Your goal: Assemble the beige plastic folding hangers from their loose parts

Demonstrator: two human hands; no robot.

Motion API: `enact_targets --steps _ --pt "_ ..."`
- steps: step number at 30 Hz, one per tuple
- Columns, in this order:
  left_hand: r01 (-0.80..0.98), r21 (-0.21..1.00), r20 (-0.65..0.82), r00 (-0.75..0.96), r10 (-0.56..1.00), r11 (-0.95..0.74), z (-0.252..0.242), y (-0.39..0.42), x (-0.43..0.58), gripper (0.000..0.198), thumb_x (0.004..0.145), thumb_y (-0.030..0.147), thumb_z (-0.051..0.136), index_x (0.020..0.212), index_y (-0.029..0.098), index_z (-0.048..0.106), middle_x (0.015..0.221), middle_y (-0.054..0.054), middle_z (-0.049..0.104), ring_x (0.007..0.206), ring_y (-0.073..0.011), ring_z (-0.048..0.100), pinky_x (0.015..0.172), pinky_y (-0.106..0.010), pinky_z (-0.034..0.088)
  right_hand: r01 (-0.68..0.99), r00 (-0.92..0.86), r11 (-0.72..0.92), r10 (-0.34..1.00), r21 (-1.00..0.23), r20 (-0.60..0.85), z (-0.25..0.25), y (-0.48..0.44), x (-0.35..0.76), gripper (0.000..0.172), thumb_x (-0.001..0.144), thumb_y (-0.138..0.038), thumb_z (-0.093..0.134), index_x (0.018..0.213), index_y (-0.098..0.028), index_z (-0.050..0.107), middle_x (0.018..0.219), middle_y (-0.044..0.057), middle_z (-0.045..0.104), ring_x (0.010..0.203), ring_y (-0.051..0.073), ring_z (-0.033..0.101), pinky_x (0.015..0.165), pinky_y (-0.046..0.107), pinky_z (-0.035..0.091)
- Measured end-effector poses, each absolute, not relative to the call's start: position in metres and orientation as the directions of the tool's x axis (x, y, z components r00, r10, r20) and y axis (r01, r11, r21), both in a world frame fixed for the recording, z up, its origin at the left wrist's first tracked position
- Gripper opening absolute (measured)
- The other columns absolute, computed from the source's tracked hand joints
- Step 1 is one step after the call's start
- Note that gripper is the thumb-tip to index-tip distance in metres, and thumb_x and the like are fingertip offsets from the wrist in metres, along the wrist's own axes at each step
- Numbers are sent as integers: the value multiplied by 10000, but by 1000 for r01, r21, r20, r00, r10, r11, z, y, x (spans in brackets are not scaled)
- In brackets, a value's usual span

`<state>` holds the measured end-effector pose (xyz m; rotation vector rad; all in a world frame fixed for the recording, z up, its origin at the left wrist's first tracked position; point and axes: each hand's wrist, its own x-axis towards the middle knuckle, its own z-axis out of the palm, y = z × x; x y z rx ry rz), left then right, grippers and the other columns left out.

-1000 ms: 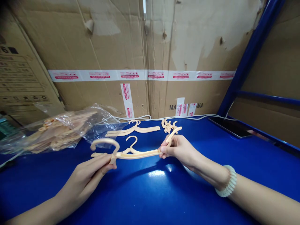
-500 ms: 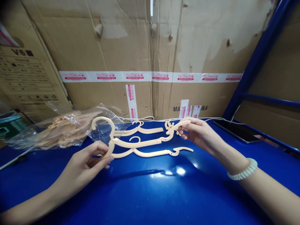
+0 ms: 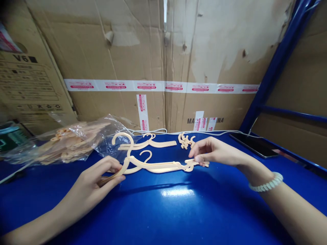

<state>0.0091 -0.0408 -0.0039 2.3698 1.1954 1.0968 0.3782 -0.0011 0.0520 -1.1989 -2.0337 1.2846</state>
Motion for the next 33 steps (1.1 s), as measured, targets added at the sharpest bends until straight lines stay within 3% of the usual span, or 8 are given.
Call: enact_targets --steps 6,10,14,18,21,26,33 --pt "559 311 540 561 627 -768 -13 -35 5 155 945 170 521 1066 217 605 926 -31 595 809 -162 582 713 -278 486 646 -539 269 824 -714 -177 49 4 391 262 784 -424 710 811 -164 726 685 24 640 589 145 536 545 256 398" --pt "593 231 511 600 615 -771 -18 -33 3 102 953 176 503 991 190 597 918 -51 631 840 -194 579 743 -315 488 717 -513 290 835 -633 -198 41 8 390 255 794 -428 672 768 -176 702 604 -2 595 507 128 486 499 252 364" --pt "659 52 475 645 599 -750 -15 -35 4 186 975 154 415 935 172 596 927 -62 637 836 -200 586 727 -320 496 780 -456 341 884 -525 -104 31 12 386 186 781 -362 651 753 -184 697 611 16 621 547 166 540 517 272 388" --pt "701 -130 489 660 570 -701 -12 -37 6 225 968 141 387 920 160 606 949 -75 645 839 -224 597 711 -347 509 817 -396 406 911 -411 113 26 11 379 120 767 -317 644 764 -205 687 713 45 676 648 209 593 586 304 425" --pt "730 -147 461 647 607 -667 -11 -38 6 203 954 150 400 944 159 603 981 -88 640 860 -253 602 707 -390 517 768 -451 502 865 -398 220 24 1 363 191 846 -375 596 862 -209 687 812 61 678 707 217 596 628 317 444" --pt "784 -110 393 599 698 -611 -9 -39 4 188 946 200 429 1024 157 595 1012 -104 631 906 -294 602 718 -447 523 676 -572 621 782 -397 249 12 -16 333 276 894 -418 607 1042 -194 669 1019 102 637 921 247 588 779 341 469" --pt "781 -84 426 590 687 -619 -11 -28 5 178 943 177 442 1006 172 608 999 -81 661 908 -258 624 756 -401 533 699 -556 621 784 -354 277 -2 -8 331 210 920 -392 591 924 -200 675 894 77 649 834 232 589 732 331 455"
